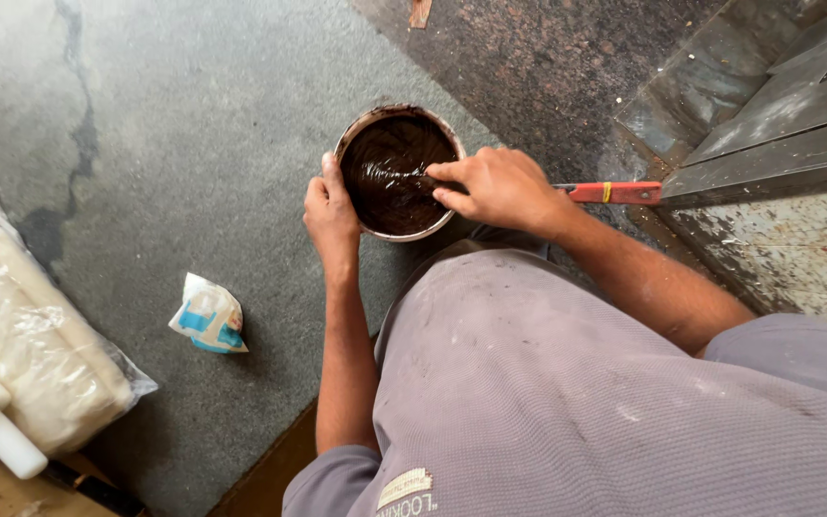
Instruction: The person stirs a dark, thick substance in a white bucket using a red-handled tool. They hold the bucket with one hand and mix the contents with the other, occasionally scraping the sides to ensure thorough blending.
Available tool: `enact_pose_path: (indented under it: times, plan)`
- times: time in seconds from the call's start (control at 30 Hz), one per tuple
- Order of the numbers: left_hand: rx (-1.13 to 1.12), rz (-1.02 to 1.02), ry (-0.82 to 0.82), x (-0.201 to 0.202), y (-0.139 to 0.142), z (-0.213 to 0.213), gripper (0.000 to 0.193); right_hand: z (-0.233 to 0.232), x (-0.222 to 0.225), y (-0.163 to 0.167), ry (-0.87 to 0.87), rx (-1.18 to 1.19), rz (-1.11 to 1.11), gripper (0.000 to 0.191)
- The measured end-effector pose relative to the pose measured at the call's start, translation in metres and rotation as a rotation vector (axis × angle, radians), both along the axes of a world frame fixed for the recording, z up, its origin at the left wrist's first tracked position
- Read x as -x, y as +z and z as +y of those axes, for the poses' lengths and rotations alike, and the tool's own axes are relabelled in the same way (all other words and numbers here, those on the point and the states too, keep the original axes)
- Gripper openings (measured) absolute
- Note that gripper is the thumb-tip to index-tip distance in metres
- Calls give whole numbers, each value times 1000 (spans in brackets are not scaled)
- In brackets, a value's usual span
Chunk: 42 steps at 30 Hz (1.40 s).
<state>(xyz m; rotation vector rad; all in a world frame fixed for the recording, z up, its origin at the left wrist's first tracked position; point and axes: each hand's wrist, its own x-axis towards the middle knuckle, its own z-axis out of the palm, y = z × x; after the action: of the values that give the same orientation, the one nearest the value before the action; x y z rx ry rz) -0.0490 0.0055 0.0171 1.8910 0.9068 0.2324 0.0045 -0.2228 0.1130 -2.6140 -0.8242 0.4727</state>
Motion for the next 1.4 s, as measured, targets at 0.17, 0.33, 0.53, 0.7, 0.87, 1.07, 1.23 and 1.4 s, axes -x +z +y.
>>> enact_pose_path:
  times: [0.17, 0.33, 0.53, 0.7, 0.87, 1.07, 1.23, 1.4]
  plan:
    - [-48, 48, -58, -4, 8, 2, 68, 3, 0, -10, -29, -57, 24, 37]
    - [114, -101, -162, -2, 12, 4, 68, 2, 4, -16, -12, -36, 65, 32]
    - [180, -25, -231, -28, 24, 4, 67, -1, 4, -19, -105, -88, 63, 33]
    - [104, -32, -260, -31, 35, -7, 66, -4, 3, -21, -172, -191, 98, 36]
    - [17, -48, -201, -20, 29, -9, 65, -1, 6, -20, -167, -143, 90, 33]
    - [-40, -80, -91, -23, 27, -7, 61, 0, 6, -14, -185, -152, 113, 35]
    - [47, -79, -49, -24, 25, -12, 63, -5, 3, -15, -170, -164, 121, 37]
    - [-16, -79, 0, -24, 11, -11, 66, -10, 0, -14, -105, -163, 133, 38]
